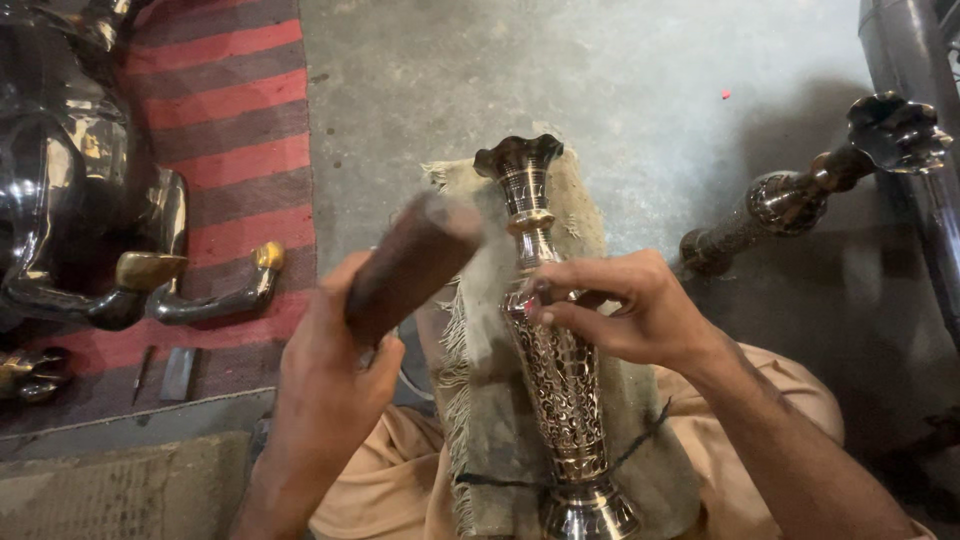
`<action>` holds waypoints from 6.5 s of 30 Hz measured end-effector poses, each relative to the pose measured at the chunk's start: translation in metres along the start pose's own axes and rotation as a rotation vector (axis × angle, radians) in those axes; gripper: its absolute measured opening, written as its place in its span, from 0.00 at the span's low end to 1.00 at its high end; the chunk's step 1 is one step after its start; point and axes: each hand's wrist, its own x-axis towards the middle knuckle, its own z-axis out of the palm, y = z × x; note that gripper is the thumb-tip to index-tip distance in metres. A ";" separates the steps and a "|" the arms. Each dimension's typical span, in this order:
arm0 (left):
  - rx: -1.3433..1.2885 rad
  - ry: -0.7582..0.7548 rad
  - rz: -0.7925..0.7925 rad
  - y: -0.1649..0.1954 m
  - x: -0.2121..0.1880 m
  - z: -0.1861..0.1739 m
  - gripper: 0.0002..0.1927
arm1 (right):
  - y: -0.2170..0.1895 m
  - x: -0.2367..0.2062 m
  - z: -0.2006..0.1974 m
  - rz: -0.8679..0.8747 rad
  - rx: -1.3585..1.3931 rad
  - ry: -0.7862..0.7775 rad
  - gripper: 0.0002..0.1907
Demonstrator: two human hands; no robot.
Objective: The person uses a hammer and a small chisel to engrave intricate patterns onto a silver-colored metal vase. They repeatedly strike the chisel to create detailed designs on the vase's surface.
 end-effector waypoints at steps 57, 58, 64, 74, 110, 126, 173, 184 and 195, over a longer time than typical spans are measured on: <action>0.131 0.025 -0.386 -0.028 -0.034 0.012 0.29 | -0.015 0.010 -0.002 0.291 0.269 0.187 0.08; -0.104 0.067 -0.379 -0.028 -0.042 0.021 0.31 | -0.016 0.010 -0.002 0.365 0.235 0.156 0.09; -0.698 0.079 -0.320 -0.038 -0.078 0.064 0.36 | -0.030 0.012 0.001 0.354 0.022 0.065 0.16; -0.313 -0.019 -0.270 -0.032 -0.048 0.042 0.24 | -0.021 0.009 0.004 0.211 -0.040 0.087 0.16; 0.587 -0.062 0.190 0.016 0.018 -0.013 0.38 | 0.002 0.005 0.013 0.105 0.016 0.070 0.15; 0.187 -0.054 0.056 0.012 0.021 -0.012 0.35 | 0.000 0.007 0.014 0.117 0.015 0.039 0.15; -0.492 0.059 -0.244 -0.021 -0.066 0.034 0.31 | -0.003 -0.019 0.003 0.365 0.559 0.501 0.09; -0.722 0.103 -0.282 -0.039 -0.102 0.079 0.31 | -0.030 -0.045 0.034 0.295 0.403 0.365 0.13; -0.657 0.081 -0.185 -0.029 -0.105 0.088 0.28 | -0.039 -0.055 0.047 0.350 0.302 0.452 0.16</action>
